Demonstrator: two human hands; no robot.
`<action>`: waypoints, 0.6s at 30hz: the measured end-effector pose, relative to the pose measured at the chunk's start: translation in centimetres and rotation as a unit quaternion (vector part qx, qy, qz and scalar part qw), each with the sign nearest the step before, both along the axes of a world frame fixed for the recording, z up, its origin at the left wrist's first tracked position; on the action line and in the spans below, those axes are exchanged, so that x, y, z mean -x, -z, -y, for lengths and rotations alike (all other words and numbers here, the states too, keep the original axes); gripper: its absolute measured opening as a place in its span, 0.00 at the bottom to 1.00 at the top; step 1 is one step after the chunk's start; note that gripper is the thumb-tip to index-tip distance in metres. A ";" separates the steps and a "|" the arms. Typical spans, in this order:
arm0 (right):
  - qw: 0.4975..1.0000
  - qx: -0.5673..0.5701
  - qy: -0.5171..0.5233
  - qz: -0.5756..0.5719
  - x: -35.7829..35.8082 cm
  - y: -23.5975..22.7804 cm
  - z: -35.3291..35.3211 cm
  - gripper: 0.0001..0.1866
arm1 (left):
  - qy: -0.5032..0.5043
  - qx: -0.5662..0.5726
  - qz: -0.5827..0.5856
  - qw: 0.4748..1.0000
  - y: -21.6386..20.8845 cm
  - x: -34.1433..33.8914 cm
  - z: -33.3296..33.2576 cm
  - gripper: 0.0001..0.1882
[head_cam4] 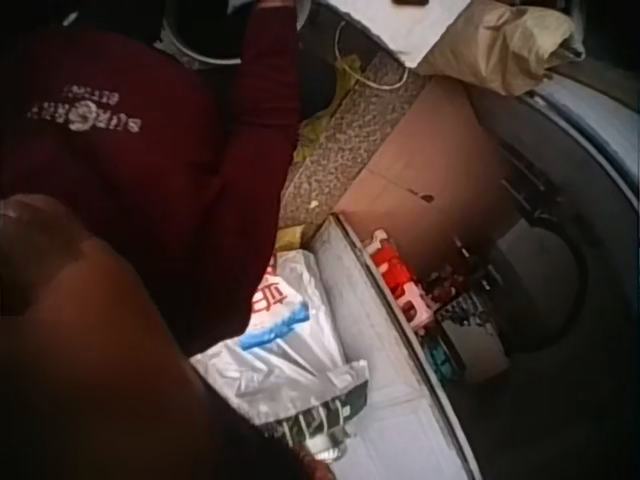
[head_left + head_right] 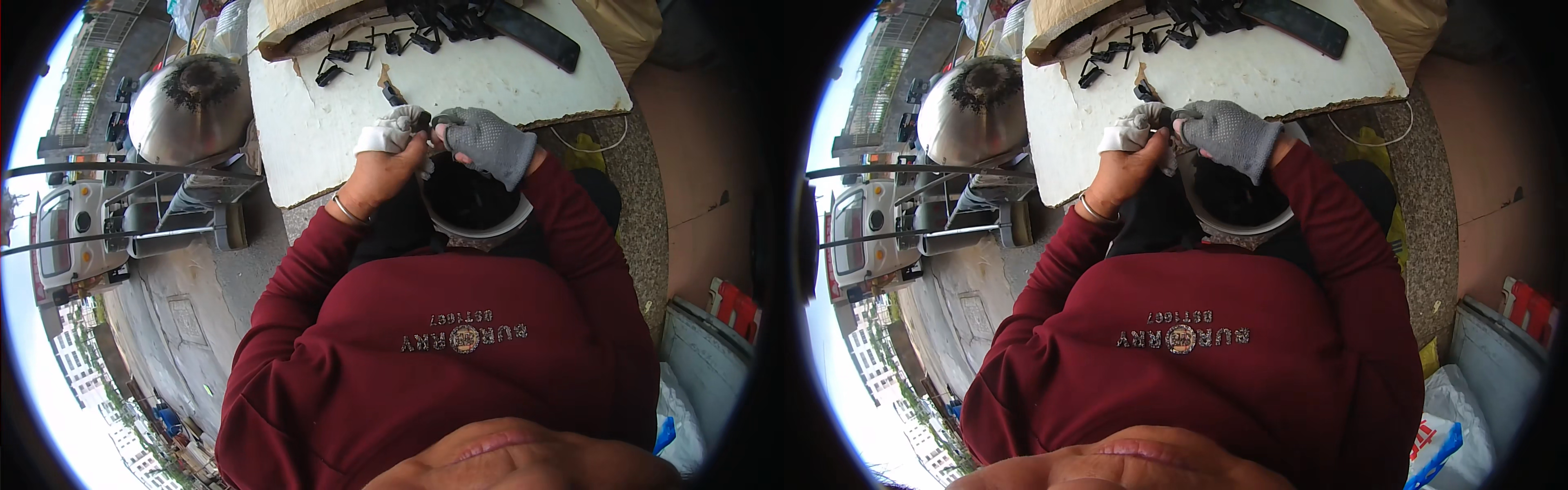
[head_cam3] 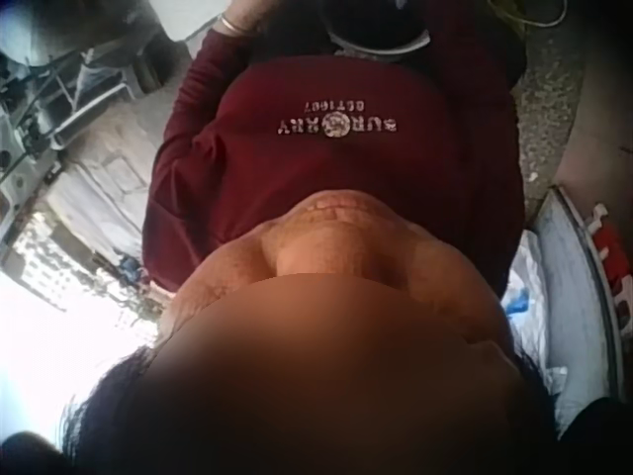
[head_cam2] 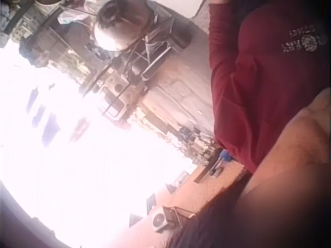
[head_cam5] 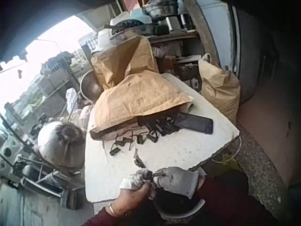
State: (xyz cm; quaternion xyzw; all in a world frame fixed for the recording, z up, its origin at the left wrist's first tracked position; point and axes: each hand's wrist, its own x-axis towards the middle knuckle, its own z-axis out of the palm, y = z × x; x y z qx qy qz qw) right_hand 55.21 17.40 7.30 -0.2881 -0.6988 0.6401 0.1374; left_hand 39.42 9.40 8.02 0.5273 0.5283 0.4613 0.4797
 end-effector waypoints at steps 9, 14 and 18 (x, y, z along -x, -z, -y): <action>0.990 -0.143 0.005 -0.017 1.5 3.8 1.3 0.18 | 0.040 -0.106 -0.168 0.979 -1.6 -0.4 0.6 0.06; 0.989 0.149 0.013 0.002 1.2 -0.3 1.0 0.17 | 0.001 -0.024 0.039 0.999 -1.8 0.0 1.8 0.07; 0.989 -0.104 0.073 -0.072 1.9 2.5 1.2 0.15 | -0.021 -0.069 -0.051 0.996 -0.9 1.8 1.3 0.07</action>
